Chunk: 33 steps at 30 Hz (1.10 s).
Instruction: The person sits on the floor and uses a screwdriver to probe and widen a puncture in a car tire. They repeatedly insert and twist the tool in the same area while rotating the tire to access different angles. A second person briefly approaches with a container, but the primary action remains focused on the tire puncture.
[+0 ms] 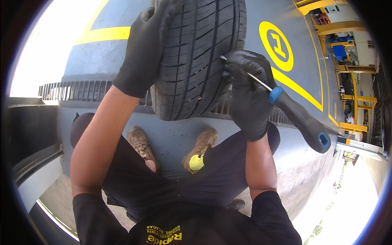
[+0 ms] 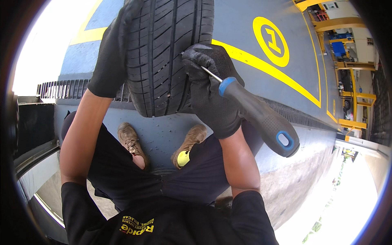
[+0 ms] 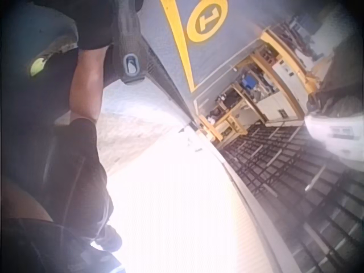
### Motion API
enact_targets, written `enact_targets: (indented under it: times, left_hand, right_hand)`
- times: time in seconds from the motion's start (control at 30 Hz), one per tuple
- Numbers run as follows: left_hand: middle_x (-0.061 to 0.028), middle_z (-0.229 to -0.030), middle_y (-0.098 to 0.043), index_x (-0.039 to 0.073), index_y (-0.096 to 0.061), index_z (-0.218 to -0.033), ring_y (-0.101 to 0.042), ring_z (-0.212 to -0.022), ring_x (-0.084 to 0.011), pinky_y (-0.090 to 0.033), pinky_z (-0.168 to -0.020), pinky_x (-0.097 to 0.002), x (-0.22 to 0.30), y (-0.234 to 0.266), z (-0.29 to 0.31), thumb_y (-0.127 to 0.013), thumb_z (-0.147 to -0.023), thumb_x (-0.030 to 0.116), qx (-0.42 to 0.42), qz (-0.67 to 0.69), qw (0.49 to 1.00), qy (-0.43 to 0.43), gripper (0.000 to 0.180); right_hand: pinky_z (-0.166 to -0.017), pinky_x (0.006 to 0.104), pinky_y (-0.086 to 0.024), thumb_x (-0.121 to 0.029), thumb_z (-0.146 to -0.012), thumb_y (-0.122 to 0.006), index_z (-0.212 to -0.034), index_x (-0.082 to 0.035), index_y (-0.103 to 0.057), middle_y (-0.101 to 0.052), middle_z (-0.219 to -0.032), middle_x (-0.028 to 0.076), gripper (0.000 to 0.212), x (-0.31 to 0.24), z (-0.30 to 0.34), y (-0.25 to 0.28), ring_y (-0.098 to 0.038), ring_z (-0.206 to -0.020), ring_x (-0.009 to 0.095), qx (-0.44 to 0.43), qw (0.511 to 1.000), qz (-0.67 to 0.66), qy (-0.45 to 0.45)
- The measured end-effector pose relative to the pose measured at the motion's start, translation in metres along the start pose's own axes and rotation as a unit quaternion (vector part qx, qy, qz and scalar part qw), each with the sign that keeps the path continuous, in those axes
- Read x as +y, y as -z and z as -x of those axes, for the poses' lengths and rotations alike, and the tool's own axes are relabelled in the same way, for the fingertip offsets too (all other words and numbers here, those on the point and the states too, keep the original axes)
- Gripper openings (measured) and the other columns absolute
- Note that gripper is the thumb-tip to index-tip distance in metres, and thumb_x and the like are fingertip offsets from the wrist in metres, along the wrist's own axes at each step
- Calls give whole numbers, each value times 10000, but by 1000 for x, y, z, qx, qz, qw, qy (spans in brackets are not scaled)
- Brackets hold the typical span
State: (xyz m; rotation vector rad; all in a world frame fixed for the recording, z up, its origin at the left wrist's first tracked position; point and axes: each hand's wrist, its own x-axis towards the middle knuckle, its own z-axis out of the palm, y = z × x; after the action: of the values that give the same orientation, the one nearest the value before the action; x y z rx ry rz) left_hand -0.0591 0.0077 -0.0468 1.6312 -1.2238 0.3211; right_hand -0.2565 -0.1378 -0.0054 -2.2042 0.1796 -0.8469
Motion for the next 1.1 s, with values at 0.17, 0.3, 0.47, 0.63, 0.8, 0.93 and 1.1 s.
enact_targets:
  times: [0.17,0.3,0.47,0.63,0.8,0.93,1.1]
  left_hand:
    - [-215,-1404,-584,65,-469,-1486,-581,-1292,-352,-447,-1115,-417,6,1,-5,-560,-1012,105,29,84,994,69,485]
    - [-206,-1291,-610,-20,-590,-1365,-592,-1204,-273,-457,-1042,-359,23,2,-21,-465,-1102,345,51,211,937,274,467]
    - [-206,-1279,-611,-23,-547,-1433,-597,-1182,-262,-464,-1032,-359,31,5,-22,-452,-1113,378,50,267,912,306,521]
    - [-215,-1287,-608,-16,-541,-1443,-593,-1210,-300,-452,-1059,-378,14,-1,-15,-435,-1120,370,59,167,964,198,515]
    - [-218,-1414,-577,67,-435,-1535,-581,-1293,-362,-451,-1113,-424,4,-2,-3,-543,-1019,131,17,57,996,72,530]
    - [-217,-1473,-562,111,-377,-1583,-576,-1329,-380,-453,-1132,-446,2,-2,-2,-635,-953,18,5,-12,999,-52,688]
    - [-213,-1459,-570,120,-370,-1585,-600,-1297,-368,-470,-1116,-440,-9,2,-1,-709,-896,16,-6,-7,999,-35,775]
  right_hand:
    - [-710,314,-605,-212,-1027,-672,-1113,49,-651,-724,-935,137,275,1,-7,1,-727,-817,191,17,951,-281,-129]
    - [-778,325,-613,-15,-1040,-573,-1168,61,-609,-672,-1066,135,153,-2,2,-6,-707,-879,193,5,967,-248,-55]
    - [-799,316,-600,-22,-1045,-566,-1136,55,-650,-673,-1100,133,146,-1,1,-4,-703,-917,193,62,993,-95,30]
    - [-802,295,-571,-101,-1043,-618,-1123,22,-677,-711,-1040,104,158,3,1,-4,-695,-851,164,56,995,-88,1]
    - [-825,321,-556,-92,-1020,-646,-1113,20,-684,-718,-1011,106,150,3,-1,-4,-694,-867,198,38,999,-12,14]
    - [-854,374,-553,-71,-994,-655,-1069,21,-688,-702,-1006,133,123,-1,2,-4,-697,-934,274,22,999,34,23]
    - [-762,316,-578,-93,-1009,-657,-1113,4,-651,-695,-1015,99,142,-5,-5,1,-697,-889,179,30,969,-216,-119]
